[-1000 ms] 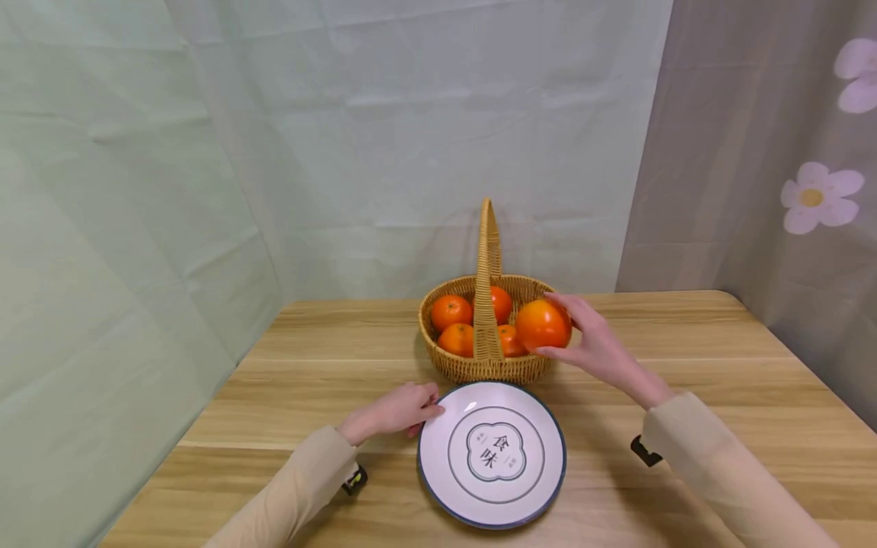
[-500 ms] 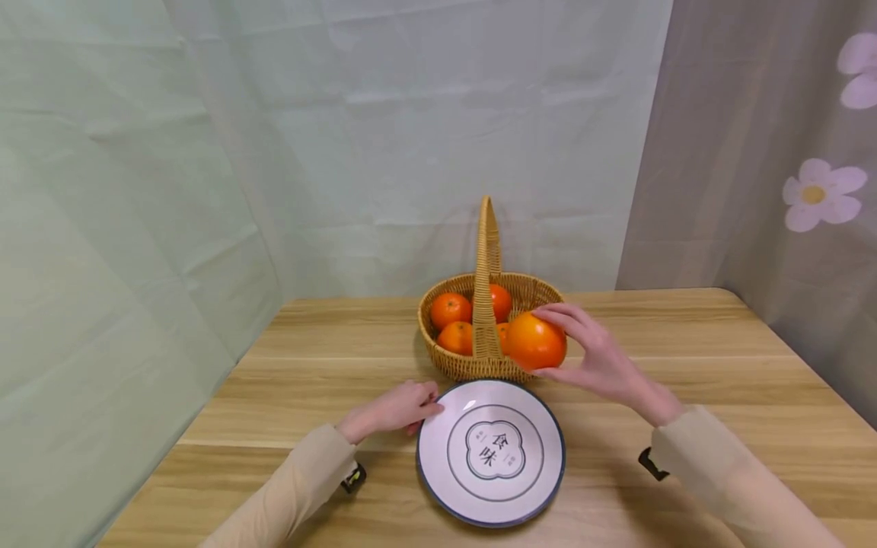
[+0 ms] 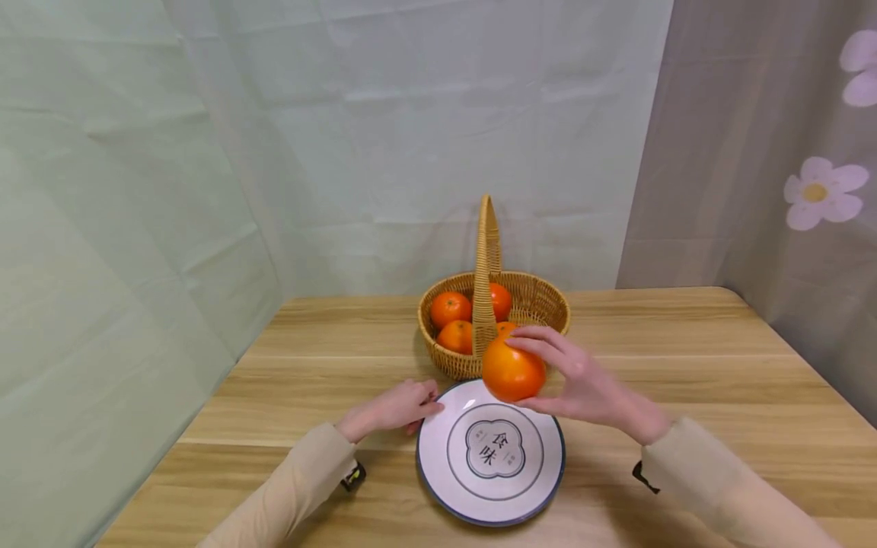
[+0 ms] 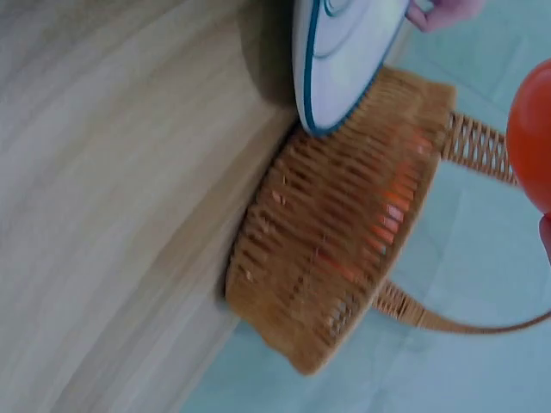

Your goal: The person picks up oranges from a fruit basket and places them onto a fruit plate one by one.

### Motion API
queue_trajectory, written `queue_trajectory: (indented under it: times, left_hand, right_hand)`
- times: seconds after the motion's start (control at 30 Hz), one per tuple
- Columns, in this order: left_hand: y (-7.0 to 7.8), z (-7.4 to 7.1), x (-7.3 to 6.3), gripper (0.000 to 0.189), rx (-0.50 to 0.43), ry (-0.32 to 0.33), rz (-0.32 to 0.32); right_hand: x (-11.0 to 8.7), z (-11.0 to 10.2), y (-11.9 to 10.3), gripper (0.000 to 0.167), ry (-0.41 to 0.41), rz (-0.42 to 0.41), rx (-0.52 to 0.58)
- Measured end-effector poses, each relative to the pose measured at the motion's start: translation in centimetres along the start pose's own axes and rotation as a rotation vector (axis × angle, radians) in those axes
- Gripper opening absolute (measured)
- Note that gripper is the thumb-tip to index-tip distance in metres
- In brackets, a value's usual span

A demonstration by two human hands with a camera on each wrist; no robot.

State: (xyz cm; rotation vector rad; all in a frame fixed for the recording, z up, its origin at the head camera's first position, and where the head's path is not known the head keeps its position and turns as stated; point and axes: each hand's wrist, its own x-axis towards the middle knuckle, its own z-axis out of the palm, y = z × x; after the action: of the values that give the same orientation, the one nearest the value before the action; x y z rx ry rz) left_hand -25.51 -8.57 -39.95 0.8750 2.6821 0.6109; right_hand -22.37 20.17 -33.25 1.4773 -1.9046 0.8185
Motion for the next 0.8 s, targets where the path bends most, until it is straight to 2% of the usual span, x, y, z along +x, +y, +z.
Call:
queue_trajectory:
  times: [0.23, 0.47, 0.6, 0.8]
  left_hand:
    - [-0.1, 0.0, 0.0, 0.017, -0.010, 0.002, 0.008]
    - [-0.5, 0.2, 0.1, 0.017, -0.004, 0.018, 0.044]
    - [-0.5, 0.2, 0.2, 0.017, -0.016, 0.008, 0.034]
    - [-0.3, 0.0, 0.1, 0.017, -0.018, 0.000, 0.038]
  right_hand:
    - [-1.3, 1.6, 0.8, 0.061, -0.113, 0.008, 0.016]
    - [-1.0, 2.9, 0.6, 0.061, -0.194, -0.022, -0.058]
    - [-0.8, 3.7, 0.7, 0.066, -0.244, -0.027, -0.072]
    - [-0.8, 4.5, 0.9, 0.078, -0.353, 0.027, -0.074]
